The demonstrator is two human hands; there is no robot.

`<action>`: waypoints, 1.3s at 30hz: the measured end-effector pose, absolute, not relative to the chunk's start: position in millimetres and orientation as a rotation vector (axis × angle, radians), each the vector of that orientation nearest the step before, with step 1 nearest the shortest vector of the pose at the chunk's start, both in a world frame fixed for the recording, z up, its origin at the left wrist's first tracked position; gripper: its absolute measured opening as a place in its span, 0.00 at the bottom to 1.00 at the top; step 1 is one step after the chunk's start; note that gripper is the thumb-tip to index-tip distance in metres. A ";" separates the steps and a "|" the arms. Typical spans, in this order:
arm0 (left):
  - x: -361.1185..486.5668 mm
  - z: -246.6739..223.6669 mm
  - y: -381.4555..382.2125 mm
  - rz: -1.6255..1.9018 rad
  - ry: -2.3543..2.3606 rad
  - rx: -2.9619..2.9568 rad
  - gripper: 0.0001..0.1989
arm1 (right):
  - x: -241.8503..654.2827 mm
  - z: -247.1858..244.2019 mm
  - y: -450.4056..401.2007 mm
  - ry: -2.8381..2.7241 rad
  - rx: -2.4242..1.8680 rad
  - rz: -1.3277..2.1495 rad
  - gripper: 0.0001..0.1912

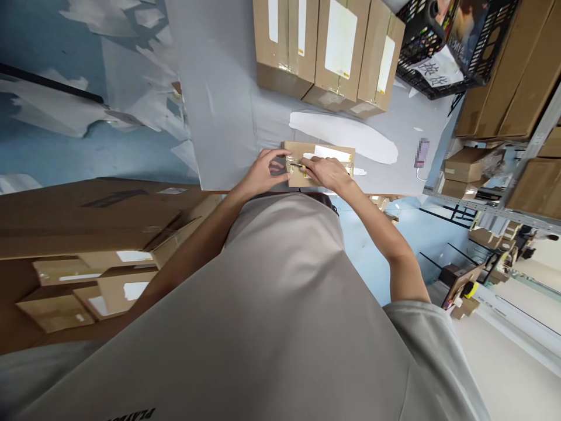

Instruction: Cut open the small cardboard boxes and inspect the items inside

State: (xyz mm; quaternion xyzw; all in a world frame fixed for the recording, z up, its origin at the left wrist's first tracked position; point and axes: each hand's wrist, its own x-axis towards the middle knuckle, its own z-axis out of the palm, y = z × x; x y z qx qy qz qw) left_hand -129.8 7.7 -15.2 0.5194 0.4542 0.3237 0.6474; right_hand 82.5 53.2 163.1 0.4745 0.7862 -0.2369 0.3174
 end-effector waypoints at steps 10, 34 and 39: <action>-127.0 -11.7 5.2 0.766 1.033 1.238 0.34 | 73.5 168.1 61.4 2.030 1.155 -0.538 0.23; -98.1 5.6 -9.1 0.808 1.449 1.275 0.29 | 136.3 184.9 68.1 1.890 1.086 -0.420 0.25; -86.1 8.2 -11.1 0.890 1.592 1.285 0.25 | 204.0 188.4 65.0 1.855 1.132 -0.410 0.27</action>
